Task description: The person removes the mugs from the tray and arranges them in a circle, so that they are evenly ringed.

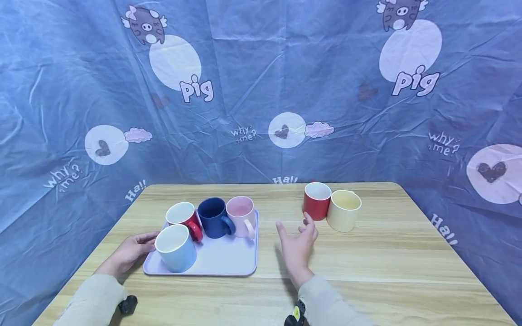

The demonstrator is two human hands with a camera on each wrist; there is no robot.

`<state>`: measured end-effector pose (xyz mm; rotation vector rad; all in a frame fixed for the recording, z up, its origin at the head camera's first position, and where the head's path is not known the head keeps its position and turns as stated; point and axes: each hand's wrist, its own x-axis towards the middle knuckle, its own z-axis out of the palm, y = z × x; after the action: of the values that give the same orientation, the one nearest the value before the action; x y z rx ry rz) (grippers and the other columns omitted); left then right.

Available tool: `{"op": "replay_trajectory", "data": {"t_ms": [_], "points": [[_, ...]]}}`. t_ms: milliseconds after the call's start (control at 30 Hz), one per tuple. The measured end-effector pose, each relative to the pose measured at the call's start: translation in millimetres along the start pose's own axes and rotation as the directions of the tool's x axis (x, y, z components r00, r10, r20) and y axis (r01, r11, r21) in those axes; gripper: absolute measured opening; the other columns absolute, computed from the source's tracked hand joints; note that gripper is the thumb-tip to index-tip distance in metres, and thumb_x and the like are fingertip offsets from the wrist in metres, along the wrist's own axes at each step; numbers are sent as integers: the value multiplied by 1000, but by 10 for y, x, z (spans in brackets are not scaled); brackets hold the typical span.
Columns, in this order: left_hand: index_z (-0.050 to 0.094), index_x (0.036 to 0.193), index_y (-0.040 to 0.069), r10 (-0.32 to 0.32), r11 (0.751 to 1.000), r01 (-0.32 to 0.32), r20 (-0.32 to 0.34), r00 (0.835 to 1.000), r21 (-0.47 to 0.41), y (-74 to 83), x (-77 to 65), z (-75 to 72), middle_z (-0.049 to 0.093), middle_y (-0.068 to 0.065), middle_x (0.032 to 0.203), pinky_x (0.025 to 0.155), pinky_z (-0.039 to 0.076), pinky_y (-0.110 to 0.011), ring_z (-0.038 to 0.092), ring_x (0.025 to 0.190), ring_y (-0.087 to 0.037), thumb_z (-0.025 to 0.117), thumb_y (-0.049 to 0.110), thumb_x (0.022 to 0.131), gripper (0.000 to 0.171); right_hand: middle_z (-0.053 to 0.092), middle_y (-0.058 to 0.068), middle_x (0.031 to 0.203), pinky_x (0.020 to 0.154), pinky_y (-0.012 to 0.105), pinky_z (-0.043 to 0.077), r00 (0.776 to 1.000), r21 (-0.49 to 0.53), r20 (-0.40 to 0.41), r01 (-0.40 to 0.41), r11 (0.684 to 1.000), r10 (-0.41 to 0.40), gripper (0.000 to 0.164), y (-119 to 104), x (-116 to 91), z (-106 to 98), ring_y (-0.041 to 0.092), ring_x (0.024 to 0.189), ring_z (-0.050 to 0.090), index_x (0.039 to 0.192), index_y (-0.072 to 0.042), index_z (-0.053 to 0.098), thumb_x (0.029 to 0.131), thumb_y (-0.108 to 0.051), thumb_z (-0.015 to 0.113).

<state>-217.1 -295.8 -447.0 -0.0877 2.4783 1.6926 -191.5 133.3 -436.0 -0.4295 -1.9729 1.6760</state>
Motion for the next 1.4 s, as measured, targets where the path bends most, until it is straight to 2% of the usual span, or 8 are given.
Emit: {"op": "replay_trajectory", "data": {"t_ms": [167, 433, 700, 867, 1000, 1100, 1233, 1400], "points": [[40, 132, -19, 2, 1000, -2, -2, 1000, -4, 8, 0, -3, 48, -33, 130, 88, 49, -21, 48, 121, -34, 51, -9, 88, 47, 40, 20, 129, 92, 46, 42, 994, -6, 83, 68, 998, -68, 77, -42, -117, 93, 36, 109, 46, 139, -7, 35, 78, -20, 79], [41, 132, -19, 1, 1000, -1, -3, 1000, -3, 22, -1, 0, 48, -33, 130, 89, 50, -25, 49, 120, -35, 53, -9, 87, 48, 48, 17, 125, 81, 48, 49, 973, 43, 193, 122, 992, -128, 72, -146, -281, 225, 34, 105, 52, 135, -9, 44, 74, -14, 82], [40, 132, -19, 13, 1000, -13, -2, 1000, -9, 14, 15, -3, 49, -32, 129, 92, 49, -28, 49, 120, -36, 55, -10, 86, 49, 54, 10, 119, 80, 49, 51, 934, 67, 293, 192, 979, -203, 69, -241, -445, 327, 29, 101, 56, 132, -11, 48, 73, -16, 83], [40, 132, -20, 16, 1000, -16, -2, 1000, -7, 10, 14, -8, 49, -33, 128, 91, 49, -28, 50, 120, -37, 56, -12, 84, 51, 55, 12, 117, 79, 51, 50, 901, 111, 352, 230, 967, -255, 67, -273, -551, 430, 32, 99, 57, 130, -9, 50, 72, -16, 83], [41, 131, -20, 17, 1000, -17, -9, 1000, -13, 14, 2, 3, 50, -33, 128, 90, 50, -26, 51, 118, -36, 56, -13, 84, 50, 55, 11, 116, 78, 49, 51, 869, 101, 405, 266, 959, -284, 66, -300, -635, 519, 29, 97, 57, 129, -11, 51, 72, -19, 83], [41, 130, -20, 22, 1000, -22, -12, 1000, -16, 18, -8, 14, 49, -34, 127, 89, 50, -24, 52, 117, -34, 55, -13, 83, 50, 56, 11, 114, 76, 47, 52, 838, 101, 448, 299, 949, -312, 66, -307, -688, 583, 26, 96, 57, 129, -11, 51, 72, -23, 83], [41, 130, -21, 22, 1000, -23, -14, 1000, -19, 17, -11, 15, 49, -34, 128, 89, 49, -22, 52, 117, -33, 54, -13, 83, 49, 56, 10, 115, 76, 48, 52, 790, 126, 512, 321, 939, -339, 65, -317, -737, 674, 28, 96, 58, 127, -8, 51, 73, -25, 83], [41, 130, -20, 17, 1000, -17, -16, 1000, -15, 22, -15, 8, 48, -34, 129, 91, 49, -25, 49, 120, -37, 54, -13, 83, 49, 57, 11, 113, 79, 46, 52, 737, 110, 590, 331, 937, -330, 66, -340, -791, 778, 24, 93, 59, 128, -9, 51, 74, -30, 82]]}}
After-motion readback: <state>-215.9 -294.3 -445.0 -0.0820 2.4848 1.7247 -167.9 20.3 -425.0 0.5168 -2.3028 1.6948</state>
